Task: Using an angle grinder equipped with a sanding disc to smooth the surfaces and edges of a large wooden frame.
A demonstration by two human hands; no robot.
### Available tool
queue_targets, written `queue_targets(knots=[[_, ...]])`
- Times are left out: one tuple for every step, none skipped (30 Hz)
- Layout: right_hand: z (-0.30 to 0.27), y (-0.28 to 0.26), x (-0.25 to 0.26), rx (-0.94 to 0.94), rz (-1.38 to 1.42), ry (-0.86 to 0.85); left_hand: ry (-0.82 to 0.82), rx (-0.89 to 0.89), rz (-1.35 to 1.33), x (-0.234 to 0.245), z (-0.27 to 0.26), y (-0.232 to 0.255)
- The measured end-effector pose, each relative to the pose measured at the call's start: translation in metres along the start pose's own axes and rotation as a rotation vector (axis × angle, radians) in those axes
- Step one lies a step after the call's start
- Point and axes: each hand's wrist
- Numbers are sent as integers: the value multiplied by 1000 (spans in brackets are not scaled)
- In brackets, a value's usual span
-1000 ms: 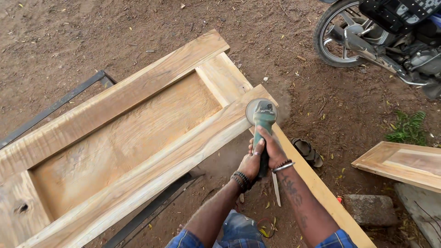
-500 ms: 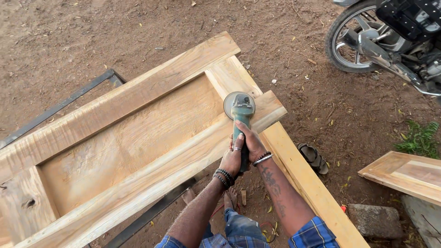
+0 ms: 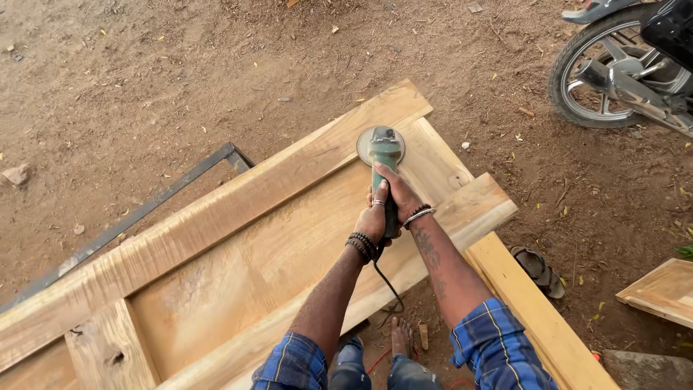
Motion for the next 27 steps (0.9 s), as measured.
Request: queue_targets(knots=[[5,5,-14,-4,-3,-16,28,-2,3,14,0,0],[9,10,-26,-11,-10,-29,54,-3,2,26,0,-2],[14,24,-33,-16,-10,-25,53,3,0,39,-6,-6],[20,34,-40,-68,-14,-76,108,9,24,50,-11,-8],[26,44,-47,-120,-17,-127,163,16,49,62,-16,-11],[21,53,-60,-131,-28,-132,169,18,34,73,-26,-16],[16,62,-74,-141,-42,-153,178,13,-10,83,-37,-22],[11,72,-89,-152,-56,-178,191,8,-54,95,-49,-28],[6,83,-102,-166,-67,-188,203,9,-70,107,-59,-36],[2,92,-113,-195,-85,-200,223,18,-92,116,-67,-42],[-2,101,-124,-223,-103,-213,242,27,-114,125,-76,-49],[-6,109,-137,-234,-117,-224,253,24,-131,135,-84,-55],[-10,117,-150,-270,-99,-226,258,25,-172,145,-94,-61],[-16,129,-162,-314,-81,-230,267,31,-218,155,-105,-70],[-19,138,-172,-332,-95,-242,282,32,-239,163,-113,-78],[-21,146,-184,-305,-108,-252,306,29,-245,174,-120,-83],[-23,154,-196,-278,-119,-263,330,27,-250,184,-128,-88],[-22,164,-204,-292,-132,-276,345,26,-269,193,-135,-93],[-22,174,-212,-319,-134,-302,346,-3,-307,202,-142,-98],[-21,183,-221,-341,-134,-328,345,-34,-342,211,-148,-101],[-24,185,-235,-351,-145,-341,359,-38,-356,220,-155,-101],[-29,189,-249,-334,-170,-352,389,-21,-358,228,-164,-103],[-34,192,-262,-316,-194,-364,418,-3,-360,236,-172,-105],[-35,201,-270,-329,-205,-374,430,-3,-375,244,-179,-109],[-36,209,-277,-329,-211,-396,445,-21,-390,251,-186,-113],[-35,216,-286,-325,-216,-418,459,-41,-402,259,-191,-115],[-35,223,-294,-334,-225,-429,470,-44,-414,267,-194,-120]])
Point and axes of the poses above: each hand's wrist, its own z-axis towards the middle knuckle, its own x-axis out of the back of the hand, y = z × x, and after that the axes turned 3 degrees about -y, right-handed
